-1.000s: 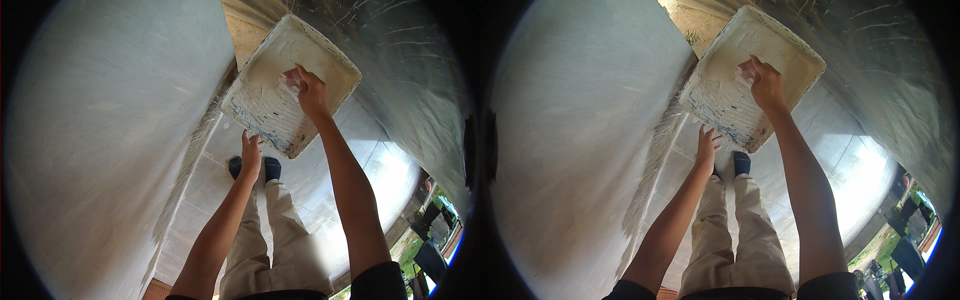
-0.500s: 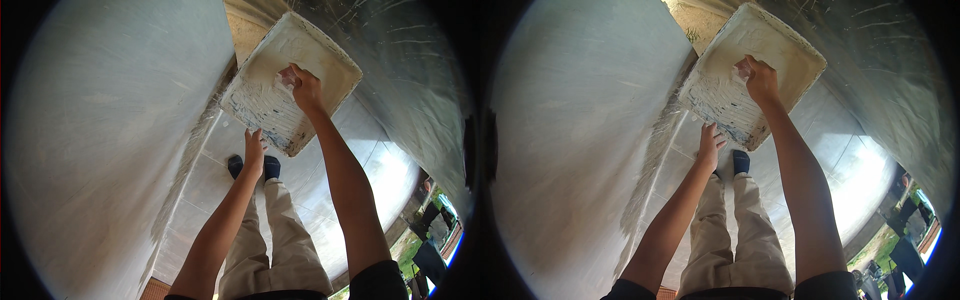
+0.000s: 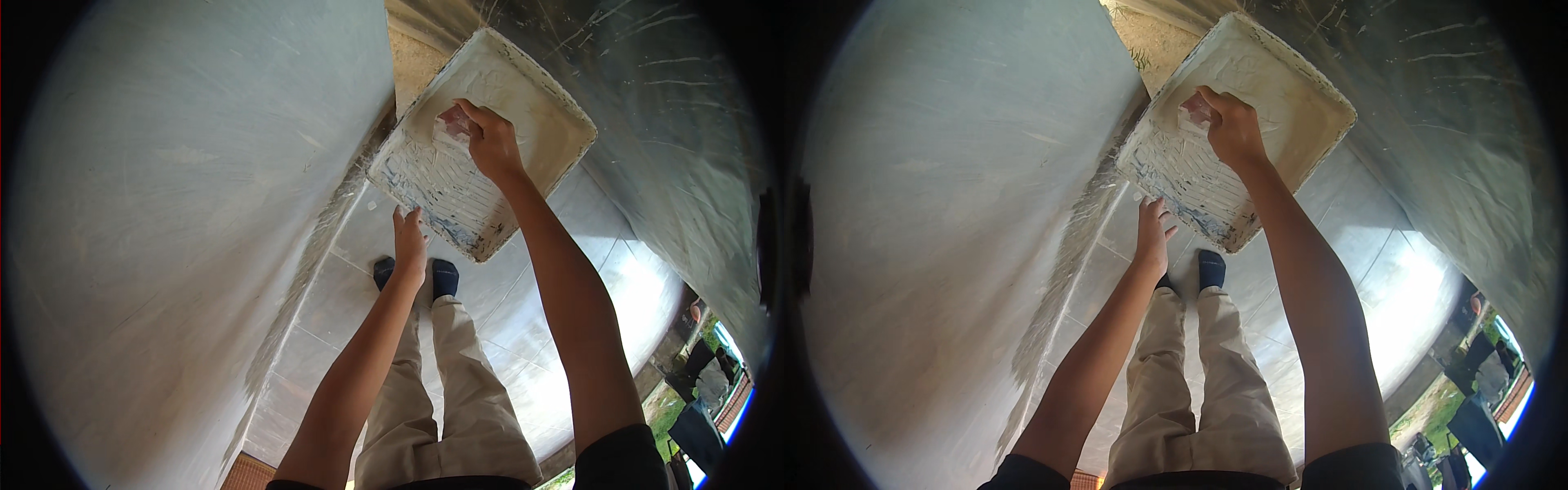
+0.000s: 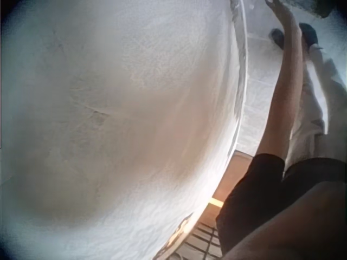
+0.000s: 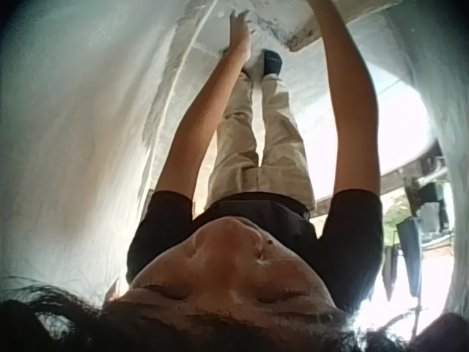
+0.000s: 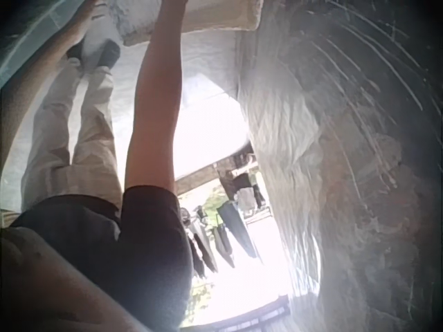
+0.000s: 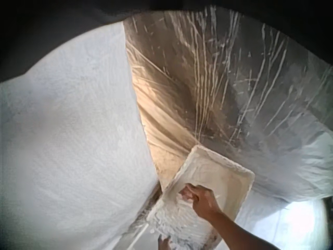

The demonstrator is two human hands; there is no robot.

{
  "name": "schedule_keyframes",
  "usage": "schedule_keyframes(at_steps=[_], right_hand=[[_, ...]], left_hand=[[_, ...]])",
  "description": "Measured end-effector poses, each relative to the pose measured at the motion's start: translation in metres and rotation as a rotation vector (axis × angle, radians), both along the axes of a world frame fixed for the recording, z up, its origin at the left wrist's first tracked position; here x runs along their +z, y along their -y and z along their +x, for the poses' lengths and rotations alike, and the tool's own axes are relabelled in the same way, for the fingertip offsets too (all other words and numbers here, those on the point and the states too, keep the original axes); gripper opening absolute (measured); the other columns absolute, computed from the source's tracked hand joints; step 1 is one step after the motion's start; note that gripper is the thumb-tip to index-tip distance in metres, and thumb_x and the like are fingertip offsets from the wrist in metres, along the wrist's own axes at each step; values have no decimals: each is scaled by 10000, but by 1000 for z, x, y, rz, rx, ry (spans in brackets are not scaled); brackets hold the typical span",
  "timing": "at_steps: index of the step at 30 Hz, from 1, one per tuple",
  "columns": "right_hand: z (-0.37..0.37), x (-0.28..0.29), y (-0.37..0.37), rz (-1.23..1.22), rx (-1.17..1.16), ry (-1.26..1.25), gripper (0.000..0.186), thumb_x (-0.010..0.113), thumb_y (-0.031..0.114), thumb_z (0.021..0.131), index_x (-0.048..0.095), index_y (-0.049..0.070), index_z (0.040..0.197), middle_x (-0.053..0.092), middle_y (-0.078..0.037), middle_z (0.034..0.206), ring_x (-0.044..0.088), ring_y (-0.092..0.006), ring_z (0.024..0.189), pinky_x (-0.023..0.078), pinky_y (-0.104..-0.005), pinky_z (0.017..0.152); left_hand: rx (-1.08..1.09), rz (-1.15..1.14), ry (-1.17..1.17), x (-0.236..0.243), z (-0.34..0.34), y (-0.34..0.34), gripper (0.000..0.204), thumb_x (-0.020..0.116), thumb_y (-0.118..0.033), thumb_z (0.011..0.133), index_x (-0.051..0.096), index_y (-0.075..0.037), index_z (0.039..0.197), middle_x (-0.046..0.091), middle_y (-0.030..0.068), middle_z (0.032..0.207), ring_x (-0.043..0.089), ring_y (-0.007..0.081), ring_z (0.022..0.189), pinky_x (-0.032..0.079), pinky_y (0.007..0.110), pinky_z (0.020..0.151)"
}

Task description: The person applies plaster from a bucket onto a building wall, smoothing it with a scraper.

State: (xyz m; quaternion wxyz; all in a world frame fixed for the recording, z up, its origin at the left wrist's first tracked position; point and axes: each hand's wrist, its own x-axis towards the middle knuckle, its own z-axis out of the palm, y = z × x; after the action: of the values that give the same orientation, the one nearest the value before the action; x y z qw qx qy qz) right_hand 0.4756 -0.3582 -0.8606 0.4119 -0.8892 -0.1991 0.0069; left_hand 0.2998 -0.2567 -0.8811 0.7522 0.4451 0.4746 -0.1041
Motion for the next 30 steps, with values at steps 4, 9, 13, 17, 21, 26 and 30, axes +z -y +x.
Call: schedule_keyframes(at_steps=[4,9,13,17,21,26,30], right_hand=[[14,-14,-14,45,109,44,378,501,-95,844,652,30,1167,671,-199,914,673,-349,837,539,-398,763],[17,-20,-21,36,152,83,387,500,-89,839,654,32,1174,671,-210,915,666,-355,843,539,-405,776],[22,-27,-20,17,138,19,398,497,-88,831,658,42,1172,673,-205,903,664,-358,840,536,-409,774],[7,-29,-12,-46,130,-41,415,501,-84,814,657,52,1174,669,-208,920,661,-356,844,530,-406,773],[-17,-17,-9,-20,87,-112,421,499,-82,803,654,51,1171,672,-204,936,660,-355,842,525,-395,771],[-37,-23,4,-2,48,-191,416,543,-55,853,638,95,1229,667,-192,973,655,-335,858,501,-349,778],[-25,-22,22,-3,-151,-135,420,563,-48,854,642,113,1233,669,-174,951,657,-295,812,498,-341,748]], left_hand=[[-48,77,5,-12,-2,0,736,474,-369,937,154,-62,1523,336,142,1498,366,292,1346,328,472,1071],[-86,97,25,-18,-6,0,748,480,-383,934,154,-54,1522,344,157,1493,359,301,1353,319,473,1077],[-52,54,13,-18,-3,0,737,479,-390,938,160,-76,1524,333,155,1501,350,310,1360,323,475,1075],[-35,30,15,-11,2,0,710,471,-388,946,173,-106,1525,324,148,1509,336,322,1372,329,468,1075],[-34,9,8,-4,3,0,697,455,-396,954,181,-105,1524,304,140,1529,312,327,1394,322,464,1086],[46,-22,11,-6,2,3,695,403,-438,971,183,-76,1522,259,143,1560,279,317,1422,319,458,1096],[51,-21,6,-5,1,2,702,390,-448,974,183,-58,1520,274,159,1544,301,313,1409,326,457,1093]])
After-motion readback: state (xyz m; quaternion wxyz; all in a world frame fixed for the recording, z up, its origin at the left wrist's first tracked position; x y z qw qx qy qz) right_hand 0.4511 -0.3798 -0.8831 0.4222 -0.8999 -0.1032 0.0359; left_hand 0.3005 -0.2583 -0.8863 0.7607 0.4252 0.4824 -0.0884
